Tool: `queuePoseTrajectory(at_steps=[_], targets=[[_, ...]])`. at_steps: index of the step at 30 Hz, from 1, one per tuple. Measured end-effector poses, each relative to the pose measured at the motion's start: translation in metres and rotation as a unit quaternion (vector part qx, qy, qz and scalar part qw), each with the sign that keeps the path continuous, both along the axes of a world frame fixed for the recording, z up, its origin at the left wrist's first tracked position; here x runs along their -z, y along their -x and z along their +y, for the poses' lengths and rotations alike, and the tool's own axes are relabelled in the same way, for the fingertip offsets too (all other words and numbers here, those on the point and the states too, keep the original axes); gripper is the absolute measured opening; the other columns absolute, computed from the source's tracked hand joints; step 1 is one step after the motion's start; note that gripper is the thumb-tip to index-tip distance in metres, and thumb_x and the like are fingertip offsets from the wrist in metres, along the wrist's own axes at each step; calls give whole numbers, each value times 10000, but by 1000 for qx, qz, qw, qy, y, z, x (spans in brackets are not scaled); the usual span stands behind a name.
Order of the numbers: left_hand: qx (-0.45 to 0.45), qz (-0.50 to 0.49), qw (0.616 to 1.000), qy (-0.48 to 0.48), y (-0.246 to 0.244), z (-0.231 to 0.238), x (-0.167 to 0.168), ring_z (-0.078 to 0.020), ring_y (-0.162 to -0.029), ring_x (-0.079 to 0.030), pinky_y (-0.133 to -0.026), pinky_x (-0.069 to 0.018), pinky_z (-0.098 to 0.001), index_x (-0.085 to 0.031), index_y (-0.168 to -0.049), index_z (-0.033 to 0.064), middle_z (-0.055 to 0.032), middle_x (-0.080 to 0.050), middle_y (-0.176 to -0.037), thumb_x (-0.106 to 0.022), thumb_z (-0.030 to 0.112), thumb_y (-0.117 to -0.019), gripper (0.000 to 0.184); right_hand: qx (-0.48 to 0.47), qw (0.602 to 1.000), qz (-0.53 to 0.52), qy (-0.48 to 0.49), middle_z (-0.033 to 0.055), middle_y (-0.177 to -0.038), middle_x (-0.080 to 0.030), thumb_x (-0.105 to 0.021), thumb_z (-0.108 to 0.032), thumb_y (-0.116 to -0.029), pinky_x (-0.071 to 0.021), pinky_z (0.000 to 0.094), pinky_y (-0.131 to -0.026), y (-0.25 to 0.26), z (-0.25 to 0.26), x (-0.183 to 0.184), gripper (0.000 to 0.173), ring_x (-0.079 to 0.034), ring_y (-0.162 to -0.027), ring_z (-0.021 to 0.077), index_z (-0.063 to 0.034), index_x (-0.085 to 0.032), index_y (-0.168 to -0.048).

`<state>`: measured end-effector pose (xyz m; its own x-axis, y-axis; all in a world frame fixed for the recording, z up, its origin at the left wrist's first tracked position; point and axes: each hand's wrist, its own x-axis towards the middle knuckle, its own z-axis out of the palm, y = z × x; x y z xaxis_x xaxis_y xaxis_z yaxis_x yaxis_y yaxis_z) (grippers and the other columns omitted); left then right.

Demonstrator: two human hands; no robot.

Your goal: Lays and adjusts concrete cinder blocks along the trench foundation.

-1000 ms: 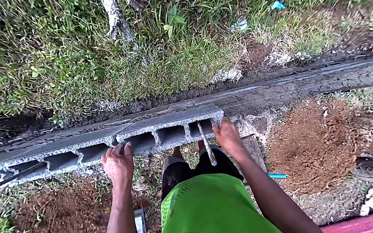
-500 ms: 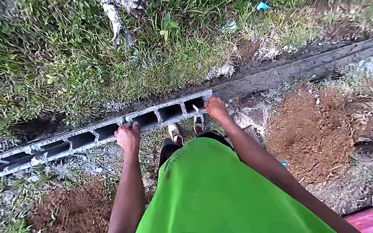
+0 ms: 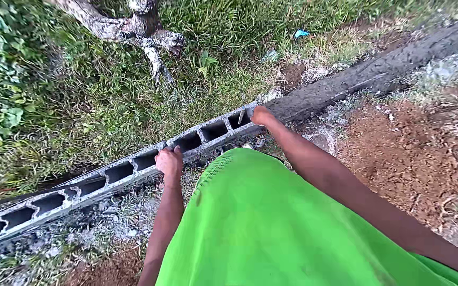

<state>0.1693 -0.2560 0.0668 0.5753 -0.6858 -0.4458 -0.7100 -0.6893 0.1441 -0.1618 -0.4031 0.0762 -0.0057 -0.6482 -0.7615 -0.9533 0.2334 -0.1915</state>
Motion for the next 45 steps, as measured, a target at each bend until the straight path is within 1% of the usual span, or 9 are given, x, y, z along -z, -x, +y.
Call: queuePoseTrajectory(at_steps=[4, 9, 17, 34, 37, 38, 40, 42, 45], targets=[[10, 2, 1000, -5, -1, -1, -3, -478, -1185, -620, -943, -485, -683, -733, -1087, 44, -273, -689, -1166, -593, 447, -1020, 432, -6, 1000, 0, -2, 296, -1350, -604, -601, -239, -1011, -451, 664, -1037, 0, -2, 1, 395, -567, -1303, 443, 93, -645, -1221], [21, -3, 1000, -3, -2, 4, 0, -474, -1155, -637, -918, -495, -680, -733, -1053, 44, -272, -697, -1137, -588, 451, -1019, 434, -20, 1000, 6, -2, 286, -1346, -609, -597, -222, -1010, -451, 663, -1031, 0, 2, -2, 364, -567, -1306, 431, 83, -656, -1201], [21, 11, 1000, -6, 0, 2, -3, -481, -1196, -613, -958, -482, -671, -726, -1101, 24, -293, -678, -1179, -588, 442, -1027, 447, -36, 999, -11, 3, 320, -1397, -560, -611, -204, -1010, -427, 658, -1070, 2, 1, -6, 418, -519, -1352, 452, 125, -609, -1267], [12, -3, 1000, -15, -1, 0, -2, -435, -1162, -650, -942, -502, -639, -741, -1072, 56, -253, -706, -1145, -578, 463, -1023, 441, -39, 999, 2, -15, 293, -1368, -594, -572, -206, -1029, -448, 641, -1051, -3, -2, -11, 370, -554, -1324, 428, 98, -637, -1228], [21, 13, 999, -25, -3, -1, -5, -440, -1166, -647, -957, -494, -640, -736, -1084, 52, -256, -705, -1146, -563, 478, -1030, 463, -37, 998, -50, -3, 327, -1404, -552, -514, -350, -1084, -404, 637, -1109, 13, 1, -3, 535, -517, -1359, 453, 125, -566, -1326], [19, 28, 999, -18, -6, 0, -6, -455, -1156, -647, -955, -486, -654, -737, -1093, 46, -265, -705, -1136, -571, 474, -1031, 462, -17, 997, -73, 0, 330, -1439, -525, -504, -429, -1083, -374, 640, -1136, 22, 2, 3, 625, -492, -1384, 456, 113, -521, -1394], [8, 61, 998, 17, -17, 5, -6, -477, -1122, -651, -950, -476, -686, -739, -1117, 46, -274, -707, -1117, -579, 455, -1034, 447, 35, 993, -107, 38, 311, -1420, -556, -524, -526, -1052, -377, 665, -1128, 39, 7, 13, 695, -515, -1360, 464, 49, -513, -1443], [-1, 92, 994, 62, -25, 10, -8, -478, -1093, -661, -946, -471, -704, -743, -1137, 48, -261, -718, -1094, -578, 399, -1045, 399, 68, 986, -121, 88, 269, -1420, -579, -530, -493, -1059, -380, 658, -1135, 55, 13, 6, 646, -528, -1354, 449, -9, -503, -1486], [-3, 120, 988, 92, -31, 15, -13, -439, -1083, -680, -964, -481, -680, -734, -1173, 49, -220, -737, -1087, -595, 310, -1042, 324, 51, 977, -132, 162, 246, -1377, -621, -544, -390, -1071, -402, 660, -1119, 68, 21, -1, 508, -565, -1317, 438, -27, -578, -1426]])
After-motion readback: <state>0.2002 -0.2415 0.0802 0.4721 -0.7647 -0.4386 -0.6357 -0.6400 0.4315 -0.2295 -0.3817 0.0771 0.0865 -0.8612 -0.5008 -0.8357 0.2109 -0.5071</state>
